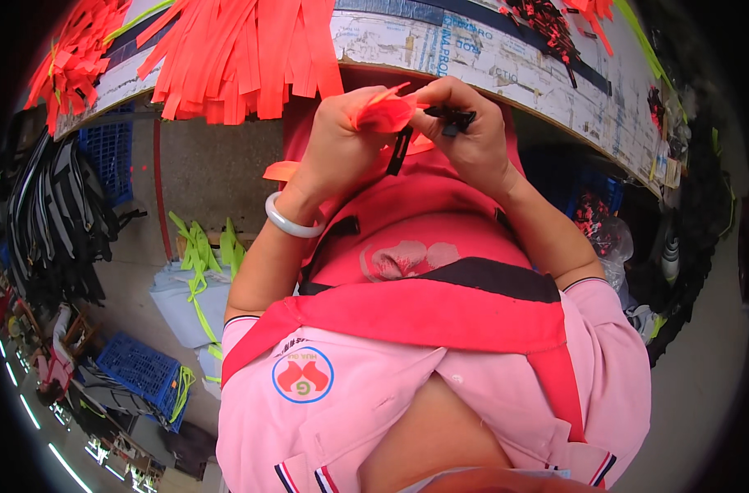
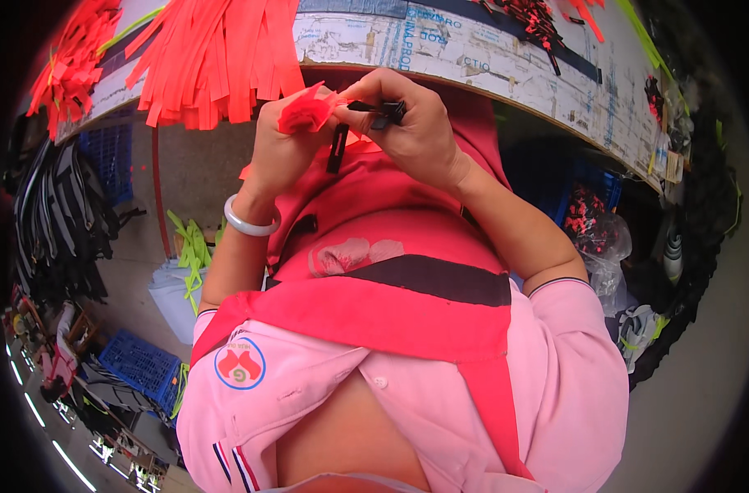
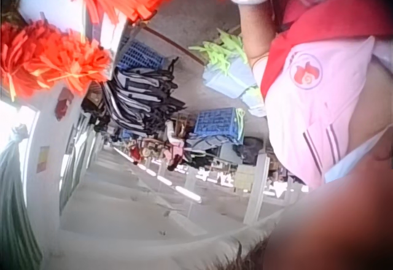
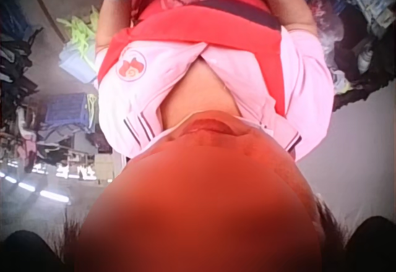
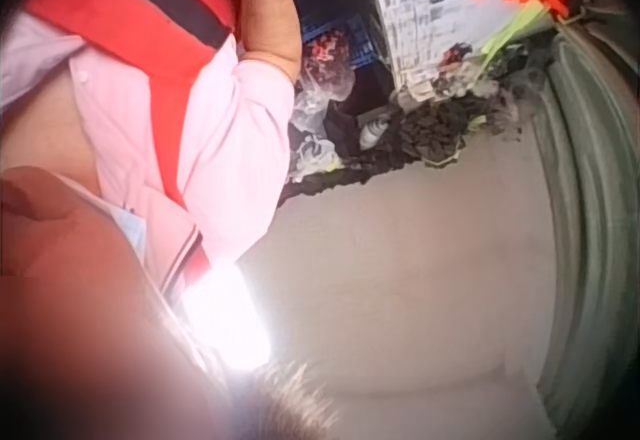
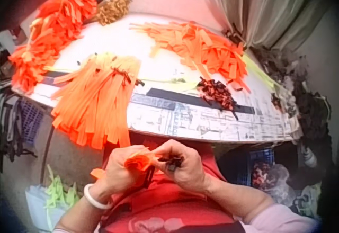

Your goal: Attaching black clips to red fabric strips at a workbench.

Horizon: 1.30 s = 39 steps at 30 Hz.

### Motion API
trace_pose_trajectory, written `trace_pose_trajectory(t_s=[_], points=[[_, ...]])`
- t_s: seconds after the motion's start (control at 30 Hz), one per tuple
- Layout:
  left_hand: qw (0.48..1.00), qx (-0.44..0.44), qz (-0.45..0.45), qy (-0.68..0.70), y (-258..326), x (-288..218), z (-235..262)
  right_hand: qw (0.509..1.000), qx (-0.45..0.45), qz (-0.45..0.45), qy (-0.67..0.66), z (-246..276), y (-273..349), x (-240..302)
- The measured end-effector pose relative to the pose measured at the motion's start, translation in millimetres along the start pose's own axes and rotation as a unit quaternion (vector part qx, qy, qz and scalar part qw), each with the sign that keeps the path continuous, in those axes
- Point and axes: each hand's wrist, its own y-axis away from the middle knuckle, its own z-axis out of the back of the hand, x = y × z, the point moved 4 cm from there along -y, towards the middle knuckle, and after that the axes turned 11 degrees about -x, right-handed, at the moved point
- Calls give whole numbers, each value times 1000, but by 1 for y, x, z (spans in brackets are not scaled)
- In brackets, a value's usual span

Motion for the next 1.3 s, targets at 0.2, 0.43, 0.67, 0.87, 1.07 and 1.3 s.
trace_pose_trajectory(t_s=[0.2,0.43,0.67,0.87,1.07,1.3], points=[[990,18,102,91,-2,8,10,998,14,-42,46,3,0,4],[996,-30,8,84,1,0,-1,990,99,13,102,-6,12,-31],[987,-96,38,127,2,15,21,979,132,-39,153,-14,13,-50],[887,-254,182,341,30,53,70,984,83,-150,-39,-21,-88,34],[834,-272,206,434,56,78,80,977,84,-178,-78,-62,-212,58],[872,-236,188,385,43,54,84,963,169,-208,3,-91,-160,-56]])
